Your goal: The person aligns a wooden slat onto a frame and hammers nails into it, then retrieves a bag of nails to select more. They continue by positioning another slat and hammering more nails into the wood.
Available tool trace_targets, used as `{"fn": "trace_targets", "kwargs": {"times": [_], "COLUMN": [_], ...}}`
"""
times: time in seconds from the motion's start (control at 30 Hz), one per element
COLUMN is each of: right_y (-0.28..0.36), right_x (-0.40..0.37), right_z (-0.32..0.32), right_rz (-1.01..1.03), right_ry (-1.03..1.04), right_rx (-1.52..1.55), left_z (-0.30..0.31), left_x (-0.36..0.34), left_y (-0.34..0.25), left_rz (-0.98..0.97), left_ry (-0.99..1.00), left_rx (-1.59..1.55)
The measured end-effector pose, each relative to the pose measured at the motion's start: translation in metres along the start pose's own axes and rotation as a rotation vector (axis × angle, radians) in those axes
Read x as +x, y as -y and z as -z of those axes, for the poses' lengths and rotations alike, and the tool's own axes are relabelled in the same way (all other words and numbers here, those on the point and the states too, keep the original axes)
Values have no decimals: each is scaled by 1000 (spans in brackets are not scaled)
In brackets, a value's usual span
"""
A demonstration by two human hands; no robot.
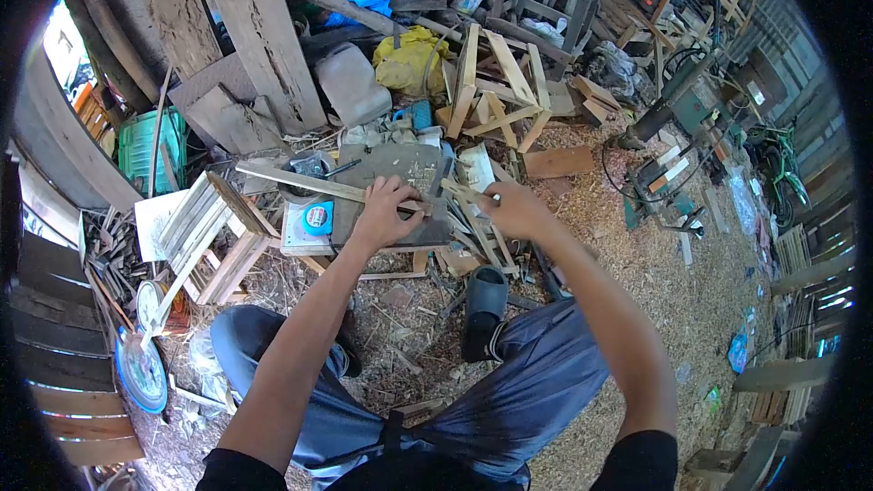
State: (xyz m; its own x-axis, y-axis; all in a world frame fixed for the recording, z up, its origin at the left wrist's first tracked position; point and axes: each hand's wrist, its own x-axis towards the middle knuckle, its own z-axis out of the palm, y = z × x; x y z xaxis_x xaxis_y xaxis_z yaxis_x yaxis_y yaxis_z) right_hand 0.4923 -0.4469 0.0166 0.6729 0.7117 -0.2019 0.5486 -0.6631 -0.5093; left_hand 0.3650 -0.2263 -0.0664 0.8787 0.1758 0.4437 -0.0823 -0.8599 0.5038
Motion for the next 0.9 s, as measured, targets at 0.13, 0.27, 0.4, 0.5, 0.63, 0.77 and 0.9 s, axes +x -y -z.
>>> {"fn": "trace_targets", "kwargs": {"times": [0.13, 0.27, 0.4, 0.5, 0.63, 0.77, 0.9], "right_y": [-26, -39, -37, -28, -34, -36, -29], "right_x": [17, 26, 29, 23, 26, 26, 27], "right_z": [2, -5, -4, 6, 2, -5, 1], "right_rz": [-1, 0, -70, -48, -67, 90, 20], "right_ry": [36, 79, 71, 166, 99, 93, -5], "right_rx": [86, 169, 276, 191, 260, 173, 173], "left_z": [2, 1, 1, 0, -2, -1, -4], "left_x": [3, 2, 2, 4, 3, 2, 1], "left_y": [-2, 0, -1, 1, 2, 3, 2], "left_rz": [63, 77, 71, 60, 52, 66, 44], "left_ry": [67, 89, 92, 83, 78, 79, 54], "left_rx": [3, 18, 46, 26, 11, 3, 8]}}
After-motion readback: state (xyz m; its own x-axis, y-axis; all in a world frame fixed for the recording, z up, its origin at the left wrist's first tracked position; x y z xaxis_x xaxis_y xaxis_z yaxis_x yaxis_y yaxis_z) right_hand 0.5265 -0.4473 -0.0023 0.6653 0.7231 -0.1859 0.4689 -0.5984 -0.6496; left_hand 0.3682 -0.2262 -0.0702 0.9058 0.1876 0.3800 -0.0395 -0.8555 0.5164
